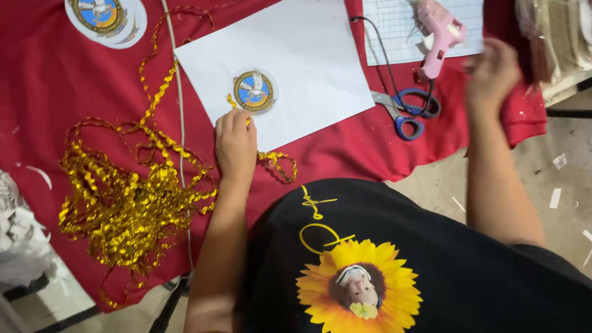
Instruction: Applying hot glue to attach gold decorative trim around a circular patch emblem.
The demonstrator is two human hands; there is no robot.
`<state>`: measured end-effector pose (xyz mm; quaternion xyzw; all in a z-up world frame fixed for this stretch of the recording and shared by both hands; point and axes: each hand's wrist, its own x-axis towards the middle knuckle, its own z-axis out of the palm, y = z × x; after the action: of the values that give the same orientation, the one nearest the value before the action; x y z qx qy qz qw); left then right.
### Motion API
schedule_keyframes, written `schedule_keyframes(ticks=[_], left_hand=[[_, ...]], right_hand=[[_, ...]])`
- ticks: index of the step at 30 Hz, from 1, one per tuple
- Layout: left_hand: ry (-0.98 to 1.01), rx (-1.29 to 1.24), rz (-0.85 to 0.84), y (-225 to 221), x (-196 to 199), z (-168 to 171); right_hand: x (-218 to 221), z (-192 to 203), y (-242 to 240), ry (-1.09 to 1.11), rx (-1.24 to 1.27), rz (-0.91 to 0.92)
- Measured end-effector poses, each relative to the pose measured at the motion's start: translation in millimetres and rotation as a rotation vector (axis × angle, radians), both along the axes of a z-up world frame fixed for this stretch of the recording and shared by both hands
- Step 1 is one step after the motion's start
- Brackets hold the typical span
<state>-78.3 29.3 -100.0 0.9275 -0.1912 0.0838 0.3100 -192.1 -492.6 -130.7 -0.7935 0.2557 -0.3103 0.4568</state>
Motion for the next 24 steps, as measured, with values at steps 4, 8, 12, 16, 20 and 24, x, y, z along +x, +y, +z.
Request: schedule_keyframes(ticks=[4,8,12,16,20,24], left_hand=[[0.017,-0.003,0.002,-0.8,0.0,1.9],[0.015,-0.01,0.017,-0.3,-2.3,3.1],[0.029,-0.003,0.002,-4.2,-2.0,4.7],[0.031,0.001,-0.029,-4.2,-2.7,0.3],[0.02,0.031,-0.004,-5.3,-3.3,-1.6],[0.057,0.034,0.015,-6.3,-3.2,-0.1]], right_hand=[[-38.5,-31.0,-52.6,-0.042,0.159,-0.085],[-42.3,-38.2,-54.7,-0.019,-0.077,-0.081],[-17.0,-38.7,-27.0,0.015,0.178,0.022],[6.3,-38.5,2.2,0.07,0.11,0.001],[32.3,-19.8,27.7,0.302,0.01,-0.008],[50.5,0.1,36.4,0.514,0.05,0.0]])
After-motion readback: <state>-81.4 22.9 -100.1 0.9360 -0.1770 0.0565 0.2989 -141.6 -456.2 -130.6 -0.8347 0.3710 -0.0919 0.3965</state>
